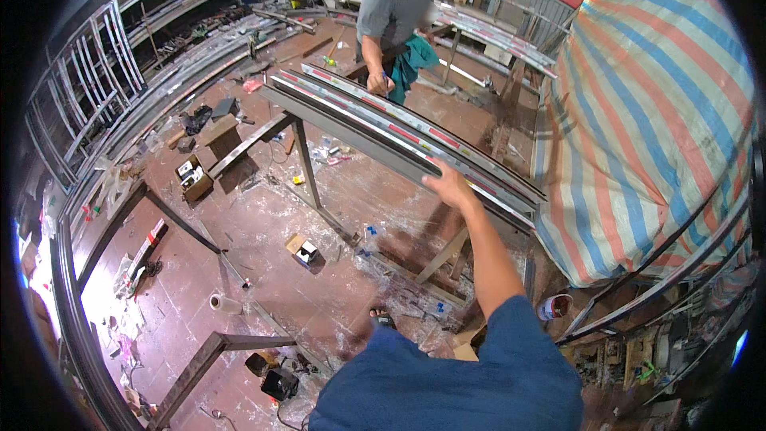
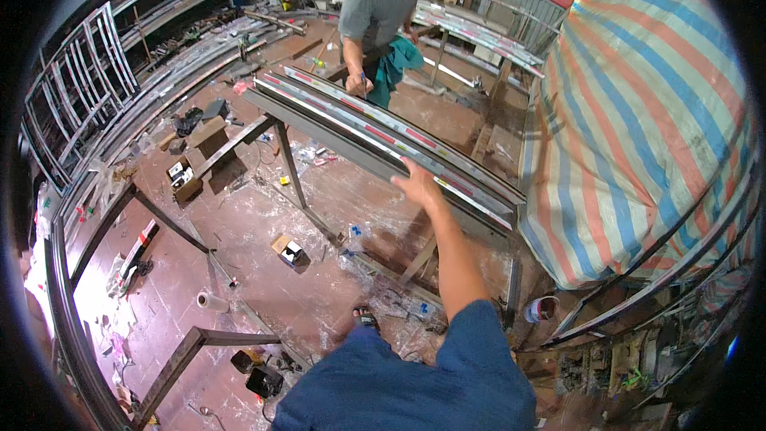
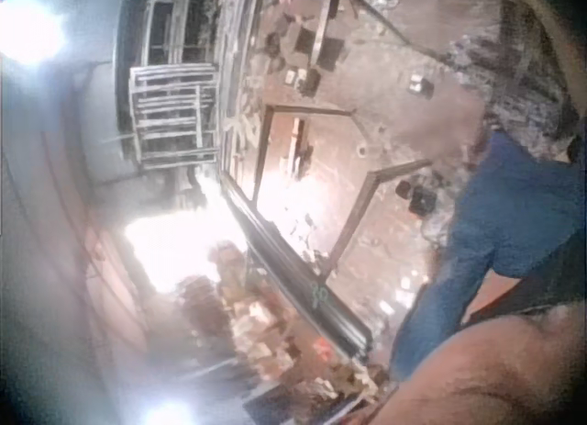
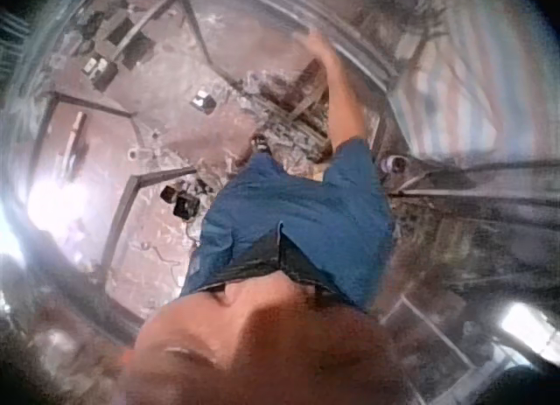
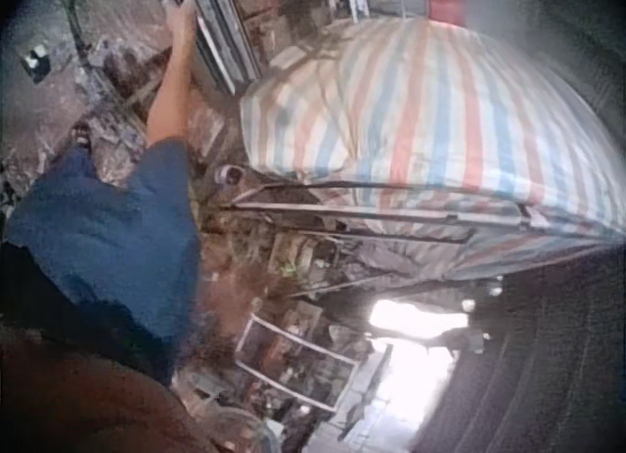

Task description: The person lifts and moves long metal frame sections within a cluttered workshop, repeatedly picking up and repositioning them. A coworker is present and also handles materials nearby.

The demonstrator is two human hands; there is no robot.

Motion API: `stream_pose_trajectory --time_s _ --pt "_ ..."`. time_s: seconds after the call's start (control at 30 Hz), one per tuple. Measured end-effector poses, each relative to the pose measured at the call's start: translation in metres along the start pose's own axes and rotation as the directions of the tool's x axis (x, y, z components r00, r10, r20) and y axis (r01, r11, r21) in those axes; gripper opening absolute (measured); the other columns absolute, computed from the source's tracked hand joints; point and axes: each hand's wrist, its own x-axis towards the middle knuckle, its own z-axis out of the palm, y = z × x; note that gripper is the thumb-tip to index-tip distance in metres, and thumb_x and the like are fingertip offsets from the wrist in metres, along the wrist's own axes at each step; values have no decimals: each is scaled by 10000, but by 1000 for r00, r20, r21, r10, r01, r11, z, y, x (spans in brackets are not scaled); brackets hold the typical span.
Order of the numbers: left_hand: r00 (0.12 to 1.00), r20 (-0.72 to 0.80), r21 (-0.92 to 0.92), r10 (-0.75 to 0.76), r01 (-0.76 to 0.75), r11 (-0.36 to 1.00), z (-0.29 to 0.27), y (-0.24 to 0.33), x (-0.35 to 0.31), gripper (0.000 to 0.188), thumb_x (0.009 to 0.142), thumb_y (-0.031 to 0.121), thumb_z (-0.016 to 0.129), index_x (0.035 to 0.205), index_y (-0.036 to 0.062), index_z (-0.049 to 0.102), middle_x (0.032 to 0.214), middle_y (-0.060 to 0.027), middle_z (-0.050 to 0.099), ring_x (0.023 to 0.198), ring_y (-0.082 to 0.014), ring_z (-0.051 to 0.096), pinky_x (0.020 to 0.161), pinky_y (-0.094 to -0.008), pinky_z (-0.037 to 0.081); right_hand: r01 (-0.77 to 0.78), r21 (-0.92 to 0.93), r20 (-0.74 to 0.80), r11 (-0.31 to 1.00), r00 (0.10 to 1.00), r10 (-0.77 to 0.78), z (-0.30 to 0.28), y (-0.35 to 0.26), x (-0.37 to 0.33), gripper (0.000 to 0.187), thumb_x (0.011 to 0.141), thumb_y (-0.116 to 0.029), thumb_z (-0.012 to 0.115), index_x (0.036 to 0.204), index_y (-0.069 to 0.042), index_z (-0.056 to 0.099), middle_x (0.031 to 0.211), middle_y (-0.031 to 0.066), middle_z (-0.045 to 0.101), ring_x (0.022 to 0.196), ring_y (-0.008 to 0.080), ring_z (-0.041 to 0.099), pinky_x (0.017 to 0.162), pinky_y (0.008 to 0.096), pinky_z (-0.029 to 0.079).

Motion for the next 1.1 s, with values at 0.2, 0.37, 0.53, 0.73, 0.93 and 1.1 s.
stream_pose_trajectory --time_s 0.2,0.37,0.53,0.73,0.93,1.1 --pt "965 -23 -48 260 -260 964 49 128 -12 387 954 264 750 1204 -23 683 909 -103 714 732 -231 698 593 -337 537 -259 -99 -205 961 950 235 -24 101 162 635 908 -456 719 1343 4 668 1330 332 656 1263 471 628 1073 505 495" --pt "944 -28 -113 328 -329 938 67 220 -7 429 947 233 763 1253 -52 667 930 -114 724 771 -235 710 641 -324 544 -152 -146 -58 978 988 145 -26 62 179 545 901 -514 719 1212 -69 763 1198 263 739 1144 419 700 993 485 538" --pt "914 77 97 398 -404 910 77 385 -4 695 890 281 834 1432 -46 548 1026 -146 735 822 -275 711 683 -353 557 89 -97 358 991 933 -49 -7 43 153 462 861 -419 826 1229 -148 755 1263 223 729 1199 362 683 999 457 539" --pt "662 -137 -386 737 -721 576 90 681 -63 1079 791 375 845 1672 198 248 1606 -209 362 1221 -332 569 859 -449 557 -2 911 118 412 959 -256 -81 66 177 955 826 -415 862 1629 -221 381 1696 155 334 1450 383 487 1100 581 493" --pt "268 303 -309 915 -880 360 225 841 -172 1042 758 219 859 1640 208 304 1580 -187 384 1346 -396 515 995 -499 549 42 891 236 452 809 -539 -15 -20 171 1219 753 -477 890 1709 -217 179 1750 139 213 1532 392 376 1138 575 463" --pt "339 352 -424 872 -773 472 262 843 -208 1017 745 153 904 1608 162 367 1503 -157 446 1352 -369 523 1036 -470 534 -195 964 256 183 869 -423 7 -43 138 1237 718 -354 966 1681 -127 223 1710 172 273 1518 323 391 1191 509 404"
